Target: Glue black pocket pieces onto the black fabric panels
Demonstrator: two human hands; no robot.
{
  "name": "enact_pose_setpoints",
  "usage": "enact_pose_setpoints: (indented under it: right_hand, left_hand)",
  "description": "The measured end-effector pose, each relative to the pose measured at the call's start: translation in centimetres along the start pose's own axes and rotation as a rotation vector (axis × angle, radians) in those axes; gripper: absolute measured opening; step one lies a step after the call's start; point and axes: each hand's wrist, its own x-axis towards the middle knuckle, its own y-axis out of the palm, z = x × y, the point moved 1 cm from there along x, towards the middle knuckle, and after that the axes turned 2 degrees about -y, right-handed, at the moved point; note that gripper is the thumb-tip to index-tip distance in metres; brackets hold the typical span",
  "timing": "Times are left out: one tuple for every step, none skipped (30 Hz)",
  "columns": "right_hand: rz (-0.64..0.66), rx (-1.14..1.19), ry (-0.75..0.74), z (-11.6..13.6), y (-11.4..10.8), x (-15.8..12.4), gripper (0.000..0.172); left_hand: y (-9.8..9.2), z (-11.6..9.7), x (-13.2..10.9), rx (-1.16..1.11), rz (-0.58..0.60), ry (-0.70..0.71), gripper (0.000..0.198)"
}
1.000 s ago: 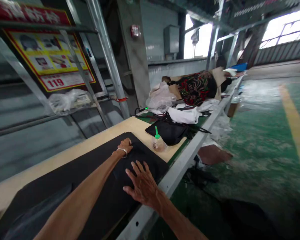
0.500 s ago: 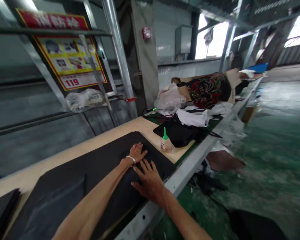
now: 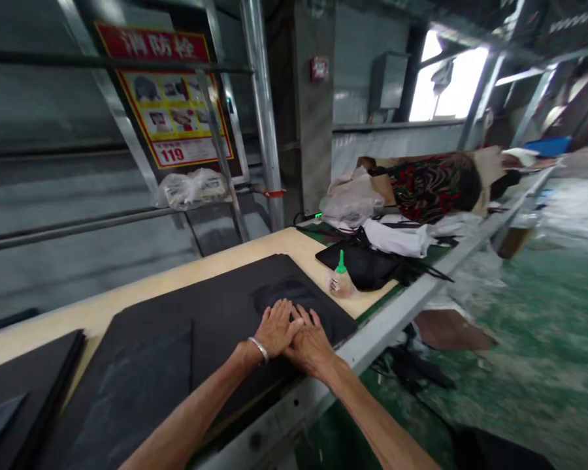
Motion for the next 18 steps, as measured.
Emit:
enact_pose_setpoints:
  right_hand:
    - [0.009,-0.007,0.002,0.0,-0.1,0.0,0.059]
    - [0.018,-0.017,0.003,0.1,-0.2,0.0,0.059]
    - [0.027,-0.029,0.002,0.1,-0.3,0.0,0.060]
    - [0.038,-0.041,-0.002,0.1,-0.3,0.0,0.061]
    - [0.047,-0.053,-0.003,0.1,-0.3,0.0,0.062]
    - [0.052,-0.066,-0.006,0.1,-0.3,0.0,0.062]
    - [0.051,-0.078,-0.008,0.0,-0.3,0.0,0.062]
    - [0.047,-0.089,-0.007,0.0,-0.2,0.1,0.061]
    - [0.044,-0.098,-0.005,-0.1,-0.2,0.1,0.061]
    - [0.041,-0.103,-0.004,-0.1,-0.1,0.1,0.061]
    - [0.039,-0.106,-0.007,-0.2,-0.1,0.1,0.061]
    - [0.036,-0.106,-0.010,-0.2,-0.1,0.0,0.060]
    - [0.033,-0.105,-0.014,-0.2,-0.1,0.0,0.060]
    - [0.031,-0.103,-0.019,-0.2,-0.1,0.0,0.060]
    - [0.029,-0.102,-0.022,-0.1,-0.2,-0.1,0.061]
    - [0.027,-0.103,-0.020,-0.1,-0.2,-0.1,0.061]
    - [0.030,-0.104,-0.015,0.0,-0.2,0.0,0.061]
    - [0.039,-0.101,-0.009,0.0,-0.2,0.0,0.061]
  left_hand:
    - [-0.1,0.3,0.4,0.013,-0.004,-0.026,0.069]
    - [-0.2,0.8,0.8,0.026,-0.009,-0.055,0.069]
    - [-0.4,1.4,1.2,0.037,-0.015,-0.088,0.070]
    - [-0.5,2.2,1.6,0.047,-0.023,-0.127,0.072]
    - [-0.7,3.2,1.9,0.056,-0.032,-0.168,0.074]
    - [-0.8,4.1,2.3,0.063,-0.041,-0.205,0.075]
    - [-1.0,5.0,2.5,0.066,-0.045,-0.238,0.076]
    - [-1.1,5.7,2.8,0.065,-0.043,-0.264,0.076]
    - [-1.2,6.3,2.9,0.062,-0.044,-0.281,0.076]
    - [-1.4,6.7,2.9,0.056,-0.056,-0.289,0.074]
    - [-1.5,6.9,2.8,0.051,-0.080,-0.285,0.072]
    - [-1.6,7.0,2.6,0.047,-0.118,-0.269,0.071]
    - [-1.6,6.9,2.3,0.043,-0.156,-0.243,0.069]
    - [-1.5,6.7,1.9,0.041,-0.180,-0.207,0.068]
    - [-1.4,6.4,1.5,0.041,-0.182,-0.168,0.066]
    - [-1.3,6.2,1.1,0.040,-0.163,-0.133,0.065]
    - [-1.1,5.9,0.8,0.036,-0.130,-0.112,0.064]
    - [-1.0,5.8,0.6,0.035,-0.096,-0.105,0.064]
